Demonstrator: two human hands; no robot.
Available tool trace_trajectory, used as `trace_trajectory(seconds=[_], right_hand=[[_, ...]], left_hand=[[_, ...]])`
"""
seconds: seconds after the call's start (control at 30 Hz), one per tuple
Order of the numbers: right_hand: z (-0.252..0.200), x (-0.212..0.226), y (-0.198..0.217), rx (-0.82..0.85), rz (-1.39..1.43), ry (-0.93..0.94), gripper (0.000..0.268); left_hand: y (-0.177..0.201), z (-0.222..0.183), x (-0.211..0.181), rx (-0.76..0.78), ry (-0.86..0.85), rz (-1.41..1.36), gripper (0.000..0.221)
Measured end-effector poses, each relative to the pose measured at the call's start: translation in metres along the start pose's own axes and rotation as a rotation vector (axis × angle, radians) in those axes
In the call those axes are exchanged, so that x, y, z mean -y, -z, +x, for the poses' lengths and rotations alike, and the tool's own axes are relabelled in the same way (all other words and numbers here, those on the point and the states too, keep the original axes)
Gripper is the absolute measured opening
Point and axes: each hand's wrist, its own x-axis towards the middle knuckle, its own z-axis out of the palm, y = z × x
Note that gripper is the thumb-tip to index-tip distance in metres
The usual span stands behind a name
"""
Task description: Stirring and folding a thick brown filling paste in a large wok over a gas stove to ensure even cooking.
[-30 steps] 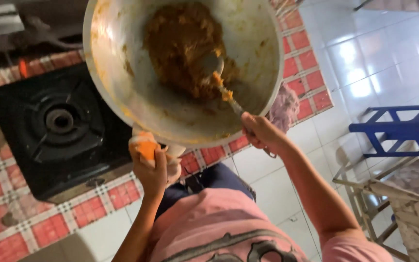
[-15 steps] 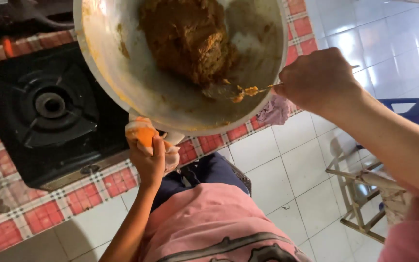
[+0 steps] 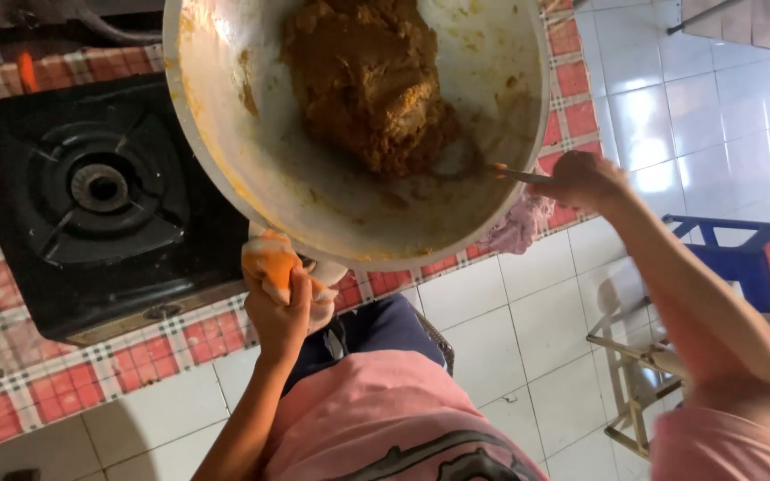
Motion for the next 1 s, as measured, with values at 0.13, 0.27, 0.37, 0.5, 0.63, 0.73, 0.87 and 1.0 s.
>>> trace_trajectory(seconds=[0.13,0.27,0.37,0.5,0.63,0.73,0.87,1.0], right_hand=[[-0.105,0.098,0.108,-0.044,0.455,0.050,0.074],[-0.020,0.107,0.006,-0.179,0.355,0.039,0.055],[-0.015,0.117,-0.031,-0.328,0.188,0.053,0.052],[-0.054,0.137,-0.040,-0.470,0.105,0.107,0.039],[-0.087,0.136,-0.046,-0.519,0.217,0.149,0.040],[-0.088,0.125,-0.044,-0.324,0.457,0.113,0.036],[-0.120,0.101,-0.032,-0.224,0.651,0.126,0.036],[-0.153,0.080,-0.012,-0.229,0.826,0.060,0.033]], left_hand=[[0.002,0.006,-0.010,-0.003,0.032,-0.028,0.052],[0.001,0.006,0.005,0.028,0.012,0.006,0.047],[-0.001,0.005,0.002,-0.029,-0.013,0.012,0.049],[-0.002,0.007,-0.010,0.009,-0.012,-0.016,0.053],[-0.001,0.009,-0.015,0.024,-0.057,-0.032,0.055],[0.000,0.013,0.004,0.004,-0.115,0.009,0.051],[-0.001,0.008,0.015,0.007,-0.078,0.033,0.051],[0.001,0.012,0.015,0.040,-0.092,0.060,0.047]])
